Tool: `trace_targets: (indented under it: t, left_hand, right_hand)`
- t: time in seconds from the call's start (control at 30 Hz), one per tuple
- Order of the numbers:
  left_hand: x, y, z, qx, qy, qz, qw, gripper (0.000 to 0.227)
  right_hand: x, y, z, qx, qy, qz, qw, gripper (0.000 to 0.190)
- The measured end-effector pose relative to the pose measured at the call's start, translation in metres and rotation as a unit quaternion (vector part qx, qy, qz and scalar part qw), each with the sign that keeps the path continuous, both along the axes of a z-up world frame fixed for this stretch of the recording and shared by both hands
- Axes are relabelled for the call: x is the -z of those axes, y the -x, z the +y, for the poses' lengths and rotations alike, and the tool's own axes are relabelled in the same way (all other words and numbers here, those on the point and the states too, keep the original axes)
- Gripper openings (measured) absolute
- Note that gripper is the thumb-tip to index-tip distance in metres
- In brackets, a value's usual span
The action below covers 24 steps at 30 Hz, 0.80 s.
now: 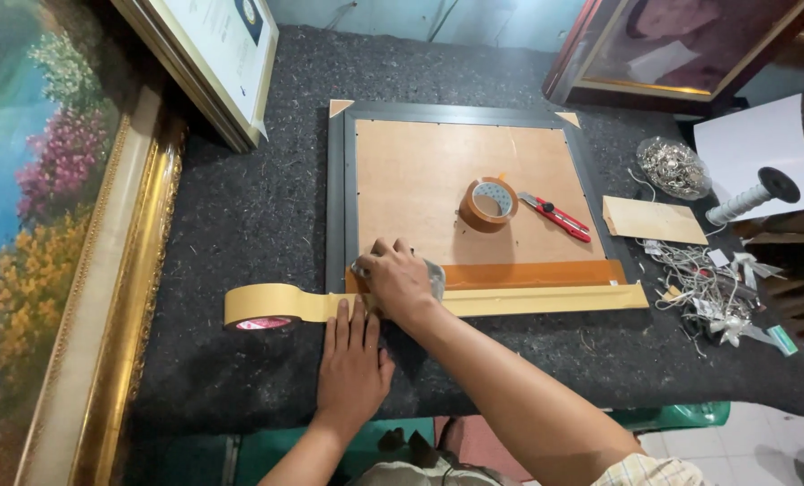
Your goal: Applying adhesive tape to the back of a picture frame to seal it, using a utility knife to cut the tape and a cloth to smooth it.
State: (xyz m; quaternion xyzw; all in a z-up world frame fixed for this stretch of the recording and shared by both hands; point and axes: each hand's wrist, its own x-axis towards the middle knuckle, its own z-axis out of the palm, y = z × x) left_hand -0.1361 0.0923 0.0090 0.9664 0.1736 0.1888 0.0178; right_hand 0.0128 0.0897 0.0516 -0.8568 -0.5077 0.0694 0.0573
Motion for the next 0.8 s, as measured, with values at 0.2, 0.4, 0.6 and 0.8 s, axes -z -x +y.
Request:
trace_targets:
  t: [0.2,0.4,0.6,0.8]
  left_hand:
    - [-0.004,0.002,0.0,-0.001,0.037,-0.042,0.998,0.06]
    - [0.013,0.0,0.0,-0.021,0.036,-0.044,0.998,0.058]
    - [0.013,-0.003,-0.004,-0.037,0.017,-0.046,0.998,0.057]
    - [0.014,-0.013,-0.018,-0.068,0.004,-0.023,0.997,0.058]
  right_hand:
    - [0.001,0.017,-0.024,-0.011,-0.059,0.006,0.998,0.021]
    - [0.015,-0.035,-0.106,0.217,-0.109,0.016,0.97,0.022]
    - [-0.002,-0.107,-0.213,0.429,0.005,0.002,0.903,0.025]
    - [-0.013,-0.054,-0.162,0.347,-0.045,0.012,0.937,0.032]
